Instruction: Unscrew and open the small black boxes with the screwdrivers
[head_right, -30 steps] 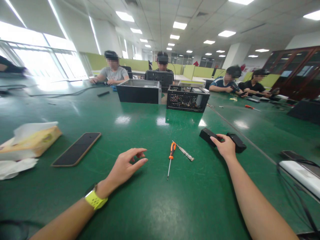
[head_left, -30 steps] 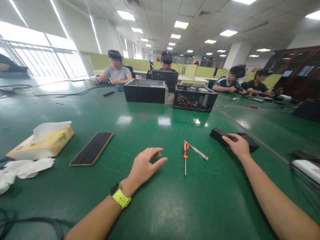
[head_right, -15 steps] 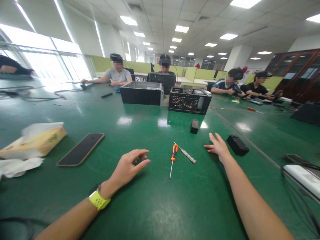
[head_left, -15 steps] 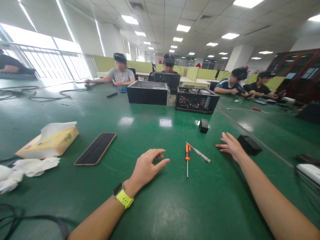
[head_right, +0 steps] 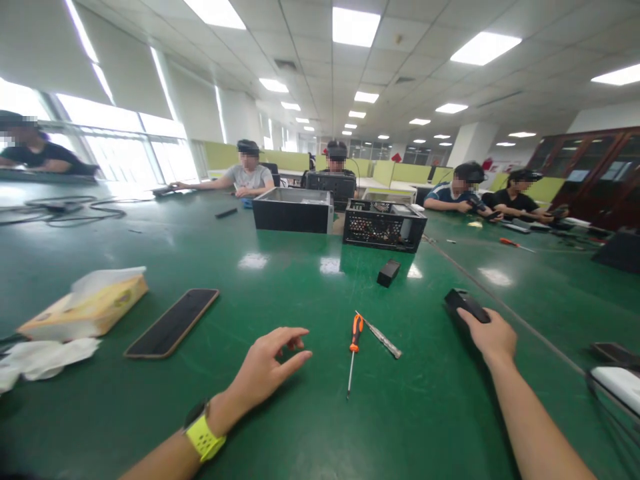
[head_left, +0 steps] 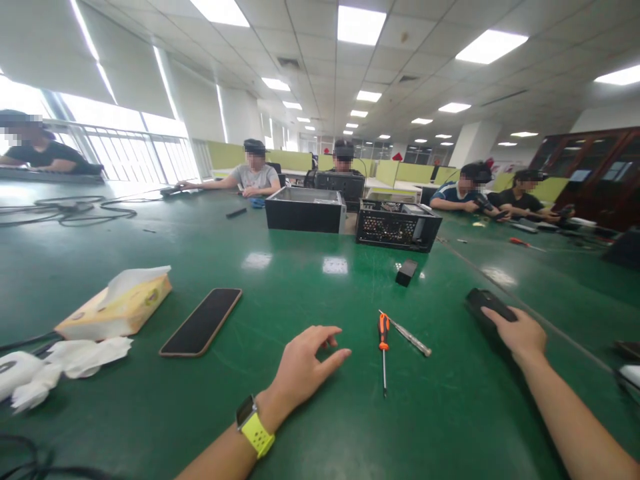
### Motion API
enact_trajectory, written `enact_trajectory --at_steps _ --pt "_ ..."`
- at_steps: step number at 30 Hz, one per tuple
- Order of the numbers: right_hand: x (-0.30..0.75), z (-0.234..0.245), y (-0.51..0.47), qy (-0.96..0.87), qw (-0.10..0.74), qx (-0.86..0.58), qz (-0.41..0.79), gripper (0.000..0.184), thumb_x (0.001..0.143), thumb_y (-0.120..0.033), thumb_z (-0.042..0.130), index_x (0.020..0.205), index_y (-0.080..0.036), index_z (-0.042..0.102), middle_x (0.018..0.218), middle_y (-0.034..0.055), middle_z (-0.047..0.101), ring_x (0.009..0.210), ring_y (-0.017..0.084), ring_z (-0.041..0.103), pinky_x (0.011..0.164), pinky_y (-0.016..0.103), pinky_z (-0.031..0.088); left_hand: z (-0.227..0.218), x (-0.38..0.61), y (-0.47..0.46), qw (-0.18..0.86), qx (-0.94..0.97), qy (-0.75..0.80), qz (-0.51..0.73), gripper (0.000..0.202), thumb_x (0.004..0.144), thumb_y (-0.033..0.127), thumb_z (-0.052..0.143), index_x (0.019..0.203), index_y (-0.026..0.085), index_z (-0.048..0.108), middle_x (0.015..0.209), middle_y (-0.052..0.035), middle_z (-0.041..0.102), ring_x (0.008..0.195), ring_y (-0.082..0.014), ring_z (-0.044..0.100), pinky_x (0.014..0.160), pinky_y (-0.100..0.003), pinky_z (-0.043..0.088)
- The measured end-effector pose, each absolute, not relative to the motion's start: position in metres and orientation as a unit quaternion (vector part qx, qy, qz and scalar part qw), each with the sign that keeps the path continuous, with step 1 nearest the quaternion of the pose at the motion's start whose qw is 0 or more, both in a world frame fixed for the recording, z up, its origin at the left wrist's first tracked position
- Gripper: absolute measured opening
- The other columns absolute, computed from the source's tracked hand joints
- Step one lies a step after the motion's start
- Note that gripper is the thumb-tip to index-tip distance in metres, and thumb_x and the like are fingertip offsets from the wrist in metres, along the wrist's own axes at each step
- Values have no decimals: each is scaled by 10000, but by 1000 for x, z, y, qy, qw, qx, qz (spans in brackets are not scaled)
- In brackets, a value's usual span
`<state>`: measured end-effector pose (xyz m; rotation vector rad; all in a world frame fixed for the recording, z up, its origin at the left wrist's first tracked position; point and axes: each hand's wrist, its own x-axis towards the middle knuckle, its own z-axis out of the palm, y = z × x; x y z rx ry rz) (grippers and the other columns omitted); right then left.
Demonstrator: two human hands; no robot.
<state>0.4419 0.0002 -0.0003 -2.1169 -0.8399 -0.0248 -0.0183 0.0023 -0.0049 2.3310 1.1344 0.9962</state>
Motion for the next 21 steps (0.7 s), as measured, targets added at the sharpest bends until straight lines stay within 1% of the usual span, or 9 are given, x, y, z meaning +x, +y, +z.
enact_trajectory --at_steps 2,4,6,9,11,13,16,18,21 --pt "407 4 5 -420 431 -798 21 623 613 -609 658 1023 -142 693 894 183 699 848 400 645 727 516 486 -3 -18 2 174 825 398 362 310 868 377 660 1130 215 626 933 -42 685 857 -209 643 777 -331 526" --pt "358 9 4 -524 428 -733 69 607 648 -602 665 1082 -178 680 966 96 717 864 304 663 778 410 515 0 -17 2 157 825 387 382 375 859 379 670 1185 208 596 1032 -71 668 945 -231 627 847 -363 516" --pt "303 12 -3 -629 398 -658 112 565 627 -562 736 1081 -229 689 1010 40 717 908 262 649 825 361 506 3 -16 0 134 828 371 400 499 832 406 695 1263 204 546 1167 -106 624 1069 -264 581 935 -406 480" --pt "232 14 -20 -809 297 -493 122 479 754 -479 705 1154 -221 646 1083 80 686 974 260 595 884 412 449 8 -16 -2 122 849 346 381 674 744 464 768 1306 186 519 1234 -130 586 1132 -299 530 968 -439 443" --pt "204 14 -28 -846 259 -452 112 460 759 -472 716 1142 -226 648 1035 79 690 944 257 581 879 434 423 11 -17 -2 130 871 333 338 574 718 463 788 1193 196 607 1146 -106 630 1062 -291 555 913 -422 453" --pt "195 12 -29 -856 244 -444 108 490 751 -489 724 1158 -229 639 1013 75 688 933 256 572 872 438 413 12 -19 -1 143 881 338 299 424 736 431 778 1079 209 662 1045 -72 662 984 -272 576 867 -405 453" --pt "207 7 -22 -855 257 -437 106 619 732 -529 725 1252 -226 581 1112 84 665 1017 268 557 932 449 389 13 -22 2 153 883 349 274 452 705 430 800 1074 208 663 1024 -64 675 952 -269 582 846 -396 450" --pt "226 3 -13 -825 294 -474 92 535 791 -523 657 1228 -220 592 1132 82 659 1042 258 556 950 427 390 13 -24 3 156 878 360 275 475 695 441 805 1079 205 656 1037 -68 677 961 -273 582 853 -395 449" --pt "258 -3 2 -730 341 -590 57 335 890 -464 508 1014 -194 661 979 78 681 907 232 588 838 376 442 11 -24 5 165 866 376 284 425 712 440 794 1039 203 662 1010 -63 676 946 -265 586 848 -384 457"
